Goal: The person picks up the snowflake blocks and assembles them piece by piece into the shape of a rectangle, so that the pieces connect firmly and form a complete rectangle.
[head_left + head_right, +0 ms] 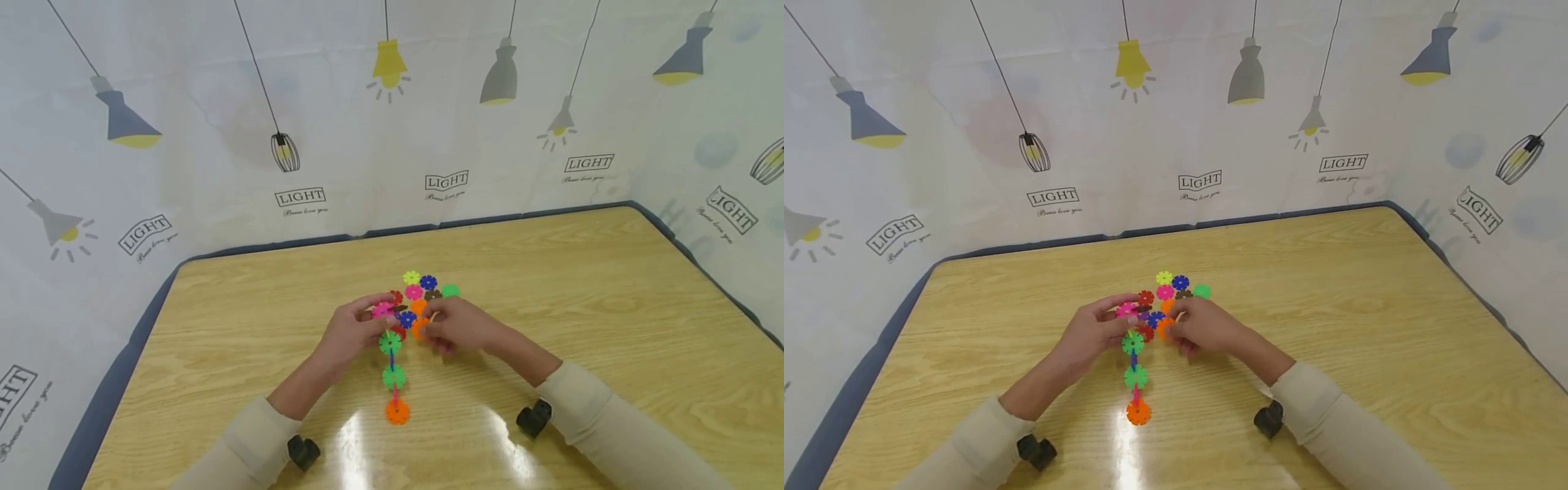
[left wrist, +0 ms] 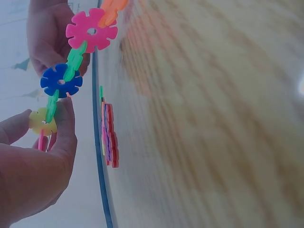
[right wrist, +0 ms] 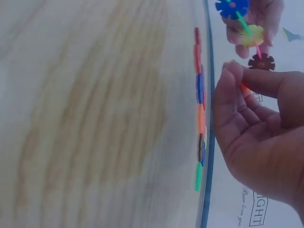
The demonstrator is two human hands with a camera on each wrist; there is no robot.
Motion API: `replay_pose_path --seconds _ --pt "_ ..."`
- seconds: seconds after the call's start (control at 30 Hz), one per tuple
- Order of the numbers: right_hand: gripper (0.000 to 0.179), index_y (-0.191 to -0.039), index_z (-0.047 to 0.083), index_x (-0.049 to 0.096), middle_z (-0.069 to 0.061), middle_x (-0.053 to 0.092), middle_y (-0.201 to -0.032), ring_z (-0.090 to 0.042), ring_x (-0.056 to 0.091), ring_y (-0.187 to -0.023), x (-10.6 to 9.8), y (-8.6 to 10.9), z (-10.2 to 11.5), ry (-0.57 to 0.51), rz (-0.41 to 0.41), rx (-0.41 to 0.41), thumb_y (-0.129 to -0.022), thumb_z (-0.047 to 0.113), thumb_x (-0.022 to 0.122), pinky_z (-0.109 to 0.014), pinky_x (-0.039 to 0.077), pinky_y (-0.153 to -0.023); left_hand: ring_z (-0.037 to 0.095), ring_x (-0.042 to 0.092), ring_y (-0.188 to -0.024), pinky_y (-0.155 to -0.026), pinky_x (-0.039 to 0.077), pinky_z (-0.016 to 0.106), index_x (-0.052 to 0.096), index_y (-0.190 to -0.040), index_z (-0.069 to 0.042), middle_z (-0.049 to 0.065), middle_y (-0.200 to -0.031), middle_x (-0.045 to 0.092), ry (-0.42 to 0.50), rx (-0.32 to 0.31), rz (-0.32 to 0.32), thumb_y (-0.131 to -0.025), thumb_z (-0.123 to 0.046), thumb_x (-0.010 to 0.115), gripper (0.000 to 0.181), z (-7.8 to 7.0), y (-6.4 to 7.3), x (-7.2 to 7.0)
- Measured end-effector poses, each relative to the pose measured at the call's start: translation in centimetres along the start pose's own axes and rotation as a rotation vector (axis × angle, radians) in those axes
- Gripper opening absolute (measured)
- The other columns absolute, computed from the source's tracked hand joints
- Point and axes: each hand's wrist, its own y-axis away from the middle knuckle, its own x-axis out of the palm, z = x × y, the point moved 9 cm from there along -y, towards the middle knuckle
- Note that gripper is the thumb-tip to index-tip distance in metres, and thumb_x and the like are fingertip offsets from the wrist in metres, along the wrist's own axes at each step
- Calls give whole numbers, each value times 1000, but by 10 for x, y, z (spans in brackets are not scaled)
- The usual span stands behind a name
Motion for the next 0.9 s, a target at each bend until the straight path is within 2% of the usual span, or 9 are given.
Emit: replay_pose_path --seconds 0.1,0.23,0.43,0.5,0.63,0.77,0.9 --pt "17 -104 -1 59 -17 65 -78 -20 60 -59 -5 -1 1 -105 -13 3 -99 14 55 -34 55 -58 16 66 -83 -80 56 31 60 -133 -15 8 -92 63 -11 1 1 -92 -17 68 42 1 0 -1" --pt "21 -96 -2 58 -17 63 -80 -19 57 -61 -8 0 6 -185 -15 -4 -100 19 54 -34 53 -62 15 65 -81 -78 56 30 60 -133 -15 9 -94 65 -20 4 12 -92 -18 68 42 3 -1 -1" --pt "22 -88 0 59 -12 61 -76 -17 56 -59 -7 0 9 -230 -9 -8 -99 20 56 -31 53 -61 16 67 -83 -80 57 33 60 -132 -13 11 -89 63 -21 4 18 -92 -13 67 41 5 -2 0" --pt "22 -86 2 59 -11 61 -74 -17 55 -59 -7 -1 9 -235 -5 -10 -98 20 57 -30 52 -61 15 66 -82 -79 57 33 61 -132 -12 7 -84 60 -20 4 20 -92 -14 68 41 4 -2 0" --pt "23 -81 3 58 -7 58 -70 -17 52 -58 -6 -1 10 -246 6 -7 -96 20 60 -29 49 -60 16 67 -82 -77 57 31 61 -131 -10 7 -84 61 -22 6 27 -91 -14 68 41 4 -2 1" --pt "23 -80 2 58 -6 56 -68 -16 48 -57 -5 -1 11 -249 11 2 -95 19 62 -29 46 -58 21 67 -89 -81 57 33 61 -130 -11 10 -99 67 -27 -1 29 -94 -16 65 37 4 -2 1" --pt "21 -81 1 58 -6 55 -67 -16 46 -55 -5 -2 12 -232 4 8 -95 16 62 -29 43 -56 23 65 -94 -83 55 33 61 -130 -10 9 -118 66 -59 0 43 -99 -23 57 33 3 -3 3"
